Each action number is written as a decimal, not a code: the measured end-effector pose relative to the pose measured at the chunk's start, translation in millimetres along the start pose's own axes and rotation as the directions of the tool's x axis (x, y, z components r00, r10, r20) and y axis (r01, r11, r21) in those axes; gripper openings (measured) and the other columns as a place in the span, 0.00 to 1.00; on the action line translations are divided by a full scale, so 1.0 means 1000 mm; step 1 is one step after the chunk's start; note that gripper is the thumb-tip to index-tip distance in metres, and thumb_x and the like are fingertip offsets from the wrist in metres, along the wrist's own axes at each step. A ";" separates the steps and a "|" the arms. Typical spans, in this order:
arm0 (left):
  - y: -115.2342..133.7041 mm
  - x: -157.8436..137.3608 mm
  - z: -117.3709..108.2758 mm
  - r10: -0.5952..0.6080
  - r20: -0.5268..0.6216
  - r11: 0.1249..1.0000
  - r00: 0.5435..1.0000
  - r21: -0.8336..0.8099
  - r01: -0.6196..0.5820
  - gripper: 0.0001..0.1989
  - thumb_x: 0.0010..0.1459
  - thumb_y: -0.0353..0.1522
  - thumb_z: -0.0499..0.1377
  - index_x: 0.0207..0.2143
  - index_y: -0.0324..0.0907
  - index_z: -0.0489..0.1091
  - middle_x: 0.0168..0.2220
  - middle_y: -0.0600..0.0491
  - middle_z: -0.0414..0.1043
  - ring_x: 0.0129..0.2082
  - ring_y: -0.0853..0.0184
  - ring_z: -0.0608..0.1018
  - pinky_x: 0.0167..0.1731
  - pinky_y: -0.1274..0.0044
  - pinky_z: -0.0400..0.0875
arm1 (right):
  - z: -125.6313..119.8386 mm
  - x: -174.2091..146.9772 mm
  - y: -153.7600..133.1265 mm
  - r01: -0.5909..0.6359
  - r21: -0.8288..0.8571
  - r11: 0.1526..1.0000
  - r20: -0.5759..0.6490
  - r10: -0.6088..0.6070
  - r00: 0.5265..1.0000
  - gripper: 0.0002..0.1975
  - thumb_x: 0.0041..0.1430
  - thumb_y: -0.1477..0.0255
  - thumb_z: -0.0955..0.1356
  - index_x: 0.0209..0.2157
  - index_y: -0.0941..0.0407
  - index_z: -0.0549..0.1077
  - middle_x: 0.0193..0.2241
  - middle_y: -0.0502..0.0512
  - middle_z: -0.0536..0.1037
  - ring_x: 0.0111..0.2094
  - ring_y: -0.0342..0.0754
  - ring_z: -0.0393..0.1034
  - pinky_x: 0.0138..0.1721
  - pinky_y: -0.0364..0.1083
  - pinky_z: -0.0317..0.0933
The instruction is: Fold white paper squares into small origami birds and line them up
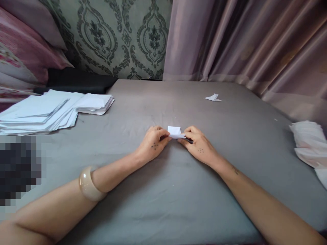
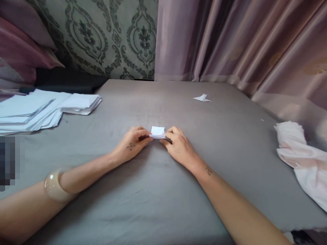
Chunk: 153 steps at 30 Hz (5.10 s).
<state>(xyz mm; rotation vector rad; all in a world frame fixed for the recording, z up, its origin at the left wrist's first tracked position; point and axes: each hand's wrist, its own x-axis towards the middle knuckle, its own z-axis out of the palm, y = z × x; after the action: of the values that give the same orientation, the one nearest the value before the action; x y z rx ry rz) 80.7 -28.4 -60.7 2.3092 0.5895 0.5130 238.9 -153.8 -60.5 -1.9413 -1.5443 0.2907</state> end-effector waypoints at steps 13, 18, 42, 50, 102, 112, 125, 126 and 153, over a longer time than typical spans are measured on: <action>-0.003 0.010 0.004 -0.102 -0.051 0.994 0.993 0.031 0.103 0.11 0.58 0.35 0.57 0.28 0.38 0.74 0.35 0.47 0.69 0.41 0.60 0.71 0.47 0.66 0.64 | 0.005 0.010 -0.006 -0.203 0.059 0.977 -0.061 0.207 0.976 0.14 0.59 0.64 0.65 0.23 0.55 0.70 0.38 0.53 0.72 0.30 0.43 0.66 0.37 0.47 0.60; -0.002 0.013 0.006 -0.173 -0.085 0.985 0.981 0.015 0.174 0.10 0.56 0.34 0.58 0.25 0.38 0.72 0.34 0.47 0.68 0.41 0.60 0.71 0.45 0.66 0.66 | 0.010 0.014 -0.005 -0.232 0.008 0.973 -0.116 0.231 0.966 0.14 0.57 0.64 0.65 0.20 0.55 0.68 0.36 0.53 0.72 0.30 0.45 0.67 0.39 0.48 0.61; 0.000 0.006 0.000 0.206 0.079 0.909 0.975 0.354 -0.221 0.14 0.66 0.30 0.46 0.40 0.41 0.72 0.41 0.49 0.75 0.42 0.61 0.70 0.44 0.70 0.68 | 0.009 0.013 -0.003 -0.191 -0.078 0.978 -0.100 0.183 0.978 0.06 0.60 0.67 0.65 0.34 0.52 0.72 0.37 0.53 0.72 0.30 0.44 0.66 0.34 0.45 0.60; 0.006 -0.001 -0.006 0.242 0.241 0.818 0.940 0.470 -0.331 0.17 0.67 0.37 0.46 0.46 0.40 0.71 0.46 0.46 0.73 0.46 0.58 0.71 0.48 0.67 0.66 | 0.007 0.009 -0.007 -0.070 -0.294 0.953 -0.031 0.064 0.997 0.17 0.65 0.69 0.58 0.49 0.47 0.73 0.40 0.55 0.70 0.33 0.46 0.67 0.30 0.45 0.56; -0.004 0.010 -0.009 -0.116 -0.046 0.986 0.992 0.113 0.121 0.09 0.57 0.34 0.57 0.28 0.39 0.74 0.36 0.47 0.72 0.40 0.61 0.73 0.45 0.67 0.67 | 0.008 0.014 -0.009 -0.257 -0.066 0.964 -0.075 0.252 0.965 0.11 0.58 0.64 0.65 0.26 0.53 0.72 0.34 0.51 0.73 0.29 0.43 0.66 0.35 0.46 0.59; -0.009 0.012 -0.007 -0.116 -0.040 0.982 0.992 0.144 0.121 0.09 0.57 0.34 0.58 0.26 0.40 0.71 0.36 0.47 0.71 0.41 0.60 0.71 0.45 0.67 0.66 | 0.008 0.017 -0.009 -0.293 -0.071 0.954 -0.067 0.288 0.955 0.10 0.56 0.64 0.67 0.25 0.54 0.72 0.34 0.50 0.73 0.29 0.43 0.66 0.35 0.46 0.59; -0.020 0.010 -0.008 0.036 -0.018 0.979 0.999 0.204 -0.032 0.03 0.59 0.30 0.55 0.34 0.41 0.68 0.35 0.51 0.66 0.37 0.64 0.69 0.40 0.71 0.66 | 0.011 0.012 -0.006 -0.006 -0.106 0.994 -0.067 -0.001 0.998 0.10 0.62 0.71 0.63 0.42 0.51 0.74 0.41 0.55 0.74 0.39 0.48 0.67 0.40 0.48 0.62; -0.020 0.010 -0.008 0.040 -0.015 0.977 0.999 0.211 -0.036 0.03 0.59 0.30 0.54 0.34 0.41 0.68 0.35 0.50 0.66 0.36 0.64 0.69 0.40 0.71 0.66 | 0.011 0.012 -0.005 0.073 -0.114 0.991 -0.057 -0.080 0.995 0.12 0.63 0.73 0.62 0.44 0.51 0.74 0.42 0.55 0.74 0.41 0.49 0.66 0.43 0.48 0.62; 0.039 -0.009 -0.024 -0.031 0.435 0.705 0.900 0.648 -0.289 0.08 0.58 0.21 0.53 0.33 0.35 0.71 0.41 0.41 0.69 0.41 0.58 0.71 0.28 0.74 0.61 | 0.010 0.004 -0.009 0.308 -0.400 0.863 0.135 -0.277 0.951 0.20 0.64 0.76 0.58 0.49 0.48 0.75 0.42 0.59 0.75 0.41 0.53 0.66 0.38 0.51 0.62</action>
<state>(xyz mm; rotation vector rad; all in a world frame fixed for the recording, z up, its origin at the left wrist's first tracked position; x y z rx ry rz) 71.6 -46.0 -18.6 3.0854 0.4427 -0.2252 227.6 -145.4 -62.3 -1.9770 -2.0553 -0.1141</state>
